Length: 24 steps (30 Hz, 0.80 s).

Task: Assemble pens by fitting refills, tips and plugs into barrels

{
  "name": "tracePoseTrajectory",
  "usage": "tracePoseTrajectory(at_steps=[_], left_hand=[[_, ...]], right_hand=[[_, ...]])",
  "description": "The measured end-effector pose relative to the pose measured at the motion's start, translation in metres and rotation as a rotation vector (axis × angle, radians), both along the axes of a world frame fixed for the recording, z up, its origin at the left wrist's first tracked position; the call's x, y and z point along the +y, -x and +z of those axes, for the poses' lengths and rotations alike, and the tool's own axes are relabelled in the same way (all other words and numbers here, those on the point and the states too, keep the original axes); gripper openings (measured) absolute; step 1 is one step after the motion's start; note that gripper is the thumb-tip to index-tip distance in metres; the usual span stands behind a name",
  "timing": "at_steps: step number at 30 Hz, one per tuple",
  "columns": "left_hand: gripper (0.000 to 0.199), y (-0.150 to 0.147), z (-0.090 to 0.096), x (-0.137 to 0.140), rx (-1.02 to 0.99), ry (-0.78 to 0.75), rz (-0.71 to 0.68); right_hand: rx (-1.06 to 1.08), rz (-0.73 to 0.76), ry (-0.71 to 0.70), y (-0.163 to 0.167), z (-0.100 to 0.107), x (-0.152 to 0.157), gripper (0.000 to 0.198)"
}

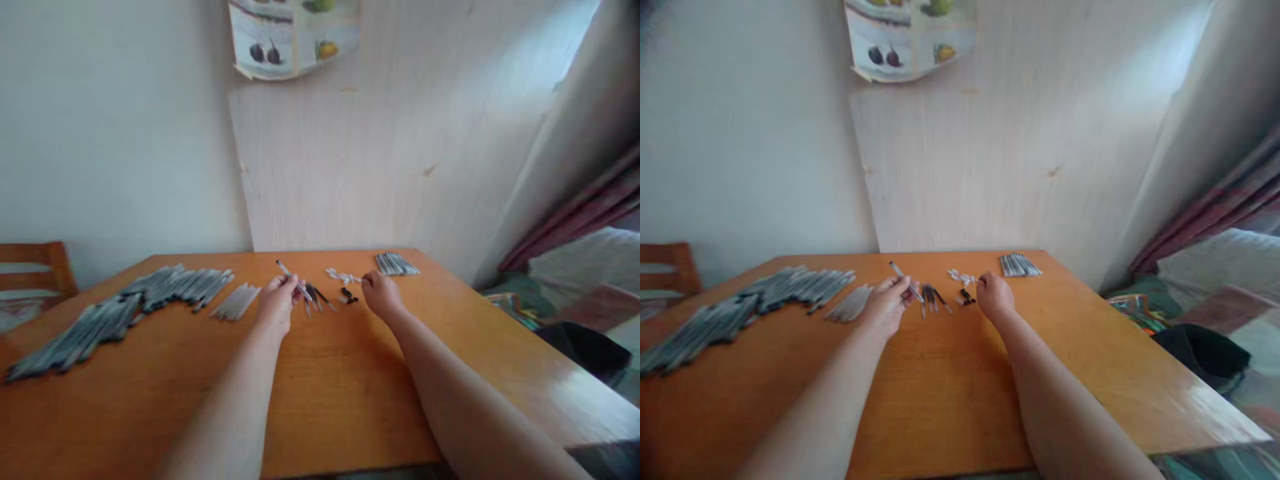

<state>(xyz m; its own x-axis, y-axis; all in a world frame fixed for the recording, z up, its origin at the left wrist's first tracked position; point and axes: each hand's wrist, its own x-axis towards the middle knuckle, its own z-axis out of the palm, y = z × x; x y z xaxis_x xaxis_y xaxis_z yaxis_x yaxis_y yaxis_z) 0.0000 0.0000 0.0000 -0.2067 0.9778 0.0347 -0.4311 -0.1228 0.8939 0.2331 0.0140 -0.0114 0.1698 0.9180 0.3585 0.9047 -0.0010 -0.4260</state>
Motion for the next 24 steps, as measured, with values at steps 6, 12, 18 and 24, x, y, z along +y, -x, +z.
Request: tracePoseTrajectory(at_steps=[6, 12, 18, 24], left_hand=[[0.012, 0.000, 0.002, -0.002, -0.015, 0.016, -0.002], [0.012, 0.001, 0.003, -0.001, -0.030, 0.015, 0.034], [0.012, 0.003, 0.003, -0.001, -0.042, 0.012, 0.054], [0.012, 0.003, 0.004, -0.003, -0.049, 0.008, 0.051]], right_hand=[[0.013, 0.032, 0.004, -0.001, -0.004, 0.000, 0.027], [0.039, 0.299, -0.101, 0.021, 0.006, -0.018, 0.024], [-0.226, 0.625, -0.027, 0.066, 0.012, -0.052, 0.029], [-0.450, 0.659, 0.065, 0.080, 0.010, -0.058, 0.025]])
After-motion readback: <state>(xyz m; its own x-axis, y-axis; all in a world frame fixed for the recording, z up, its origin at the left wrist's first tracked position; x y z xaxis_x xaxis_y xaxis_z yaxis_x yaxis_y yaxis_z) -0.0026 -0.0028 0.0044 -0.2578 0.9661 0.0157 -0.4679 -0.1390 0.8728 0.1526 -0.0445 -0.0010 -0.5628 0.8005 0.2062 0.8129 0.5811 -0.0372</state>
